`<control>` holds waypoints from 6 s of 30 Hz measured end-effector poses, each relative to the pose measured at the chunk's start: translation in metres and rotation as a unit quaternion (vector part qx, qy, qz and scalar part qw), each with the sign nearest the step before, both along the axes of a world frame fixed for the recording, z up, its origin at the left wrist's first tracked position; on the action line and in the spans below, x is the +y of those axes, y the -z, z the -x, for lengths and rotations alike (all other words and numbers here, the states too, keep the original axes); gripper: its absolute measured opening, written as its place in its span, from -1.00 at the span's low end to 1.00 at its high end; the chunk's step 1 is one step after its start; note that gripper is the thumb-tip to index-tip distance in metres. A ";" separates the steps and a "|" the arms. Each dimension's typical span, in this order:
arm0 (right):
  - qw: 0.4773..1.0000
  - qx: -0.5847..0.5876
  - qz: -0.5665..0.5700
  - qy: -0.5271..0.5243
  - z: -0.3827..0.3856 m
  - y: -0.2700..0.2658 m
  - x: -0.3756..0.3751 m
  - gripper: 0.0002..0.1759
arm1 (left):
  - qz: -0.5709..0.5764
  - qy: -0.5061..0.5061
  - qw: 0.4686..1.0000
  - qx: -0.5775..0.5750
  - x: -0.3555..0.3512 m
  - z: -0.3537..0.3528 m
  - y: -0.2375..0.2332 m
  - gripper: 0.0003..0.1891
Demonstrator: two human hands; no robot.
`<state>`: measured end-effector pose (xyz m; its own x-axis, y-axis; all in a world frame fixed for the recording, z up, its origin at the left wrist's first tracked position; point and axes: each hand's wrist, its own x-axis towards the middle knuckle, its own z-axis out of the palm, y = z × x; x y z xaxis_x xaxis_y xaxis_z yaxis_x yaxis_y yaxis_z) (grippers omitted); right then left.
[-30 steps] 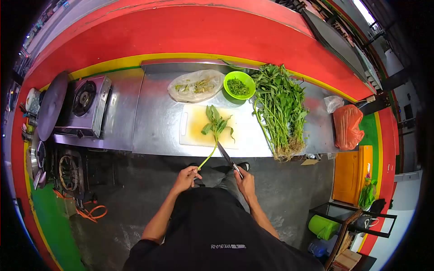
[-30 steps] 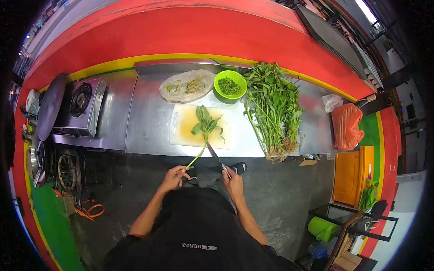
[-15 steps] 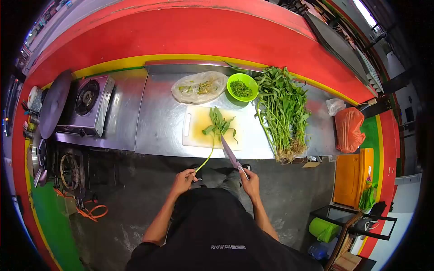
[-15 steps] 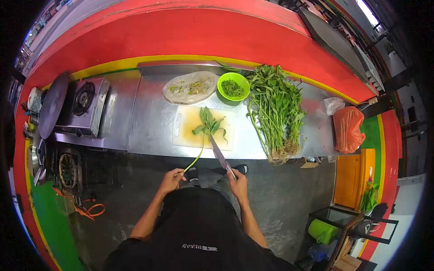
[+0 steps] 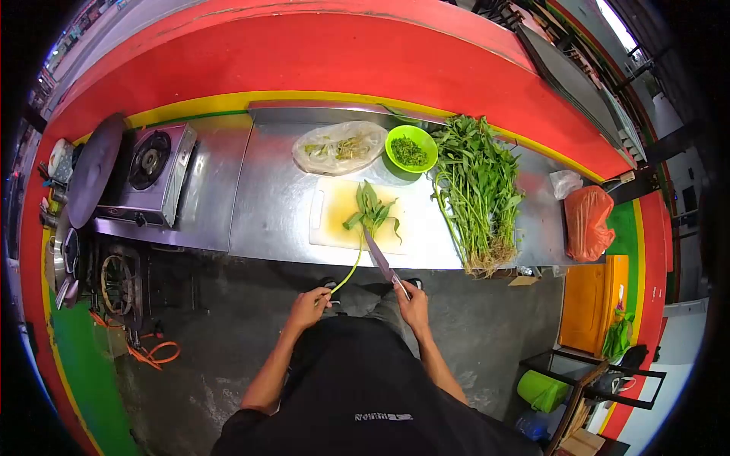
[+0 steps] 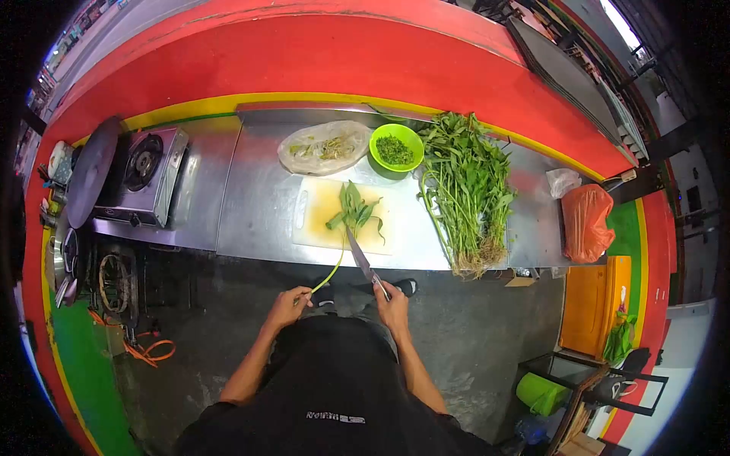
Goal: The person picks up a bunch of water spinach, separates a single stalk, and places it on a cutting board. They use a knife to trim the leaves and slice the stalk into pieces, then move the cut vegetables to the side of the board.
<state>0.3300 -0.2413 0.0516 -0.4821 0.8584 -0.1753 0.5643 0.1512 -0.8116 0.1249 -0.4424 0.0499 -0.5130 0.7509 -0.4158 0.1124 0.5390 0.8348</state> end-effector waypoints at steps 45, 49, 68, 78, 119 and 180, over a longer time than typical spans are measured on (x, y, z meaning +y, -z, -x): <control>0.987 -0.100 -0.112 -0.056 -0.002 -0.013 0.013 -0.67 | -0.028 0.002 0.998 -0.056 -0.005 0.008 0.000 -0.72; 0.988 -0.084 -0.115 -0.054 -0.005 -0.006 0.010 -0.66 | -0.027 -0.007 0.997 -0.072 -0.007 0.011 0.004 -0.70; 0.991 -0.095 -0.088 -0.032 -0.006 0.003 0.007 -0.68 | -0.135 -0.053 0.987 -0.075 0.004 0.064 -0.050 -0.66; 0.999 0.036 0.034 -0.009 -0.012 0.023 0.015 -0.62 | -0.245 -0.147 0.954 -0.092 0.072 0.072 -0.077 -0.63; 0.997 -0.016 0.080 -0.006 0.004 -0.013 0.018 -0.66 | -0.076 -0.085 0.977 -0.181 0.029 0.024 -0.004 -0.60; 0.993 -0.061 0.093 -0.027 -0.003 -0.035 0.013 -0.60 | 0.044 -0.032 0.996 -0.073 0.006 -0.038 0.044 -0.70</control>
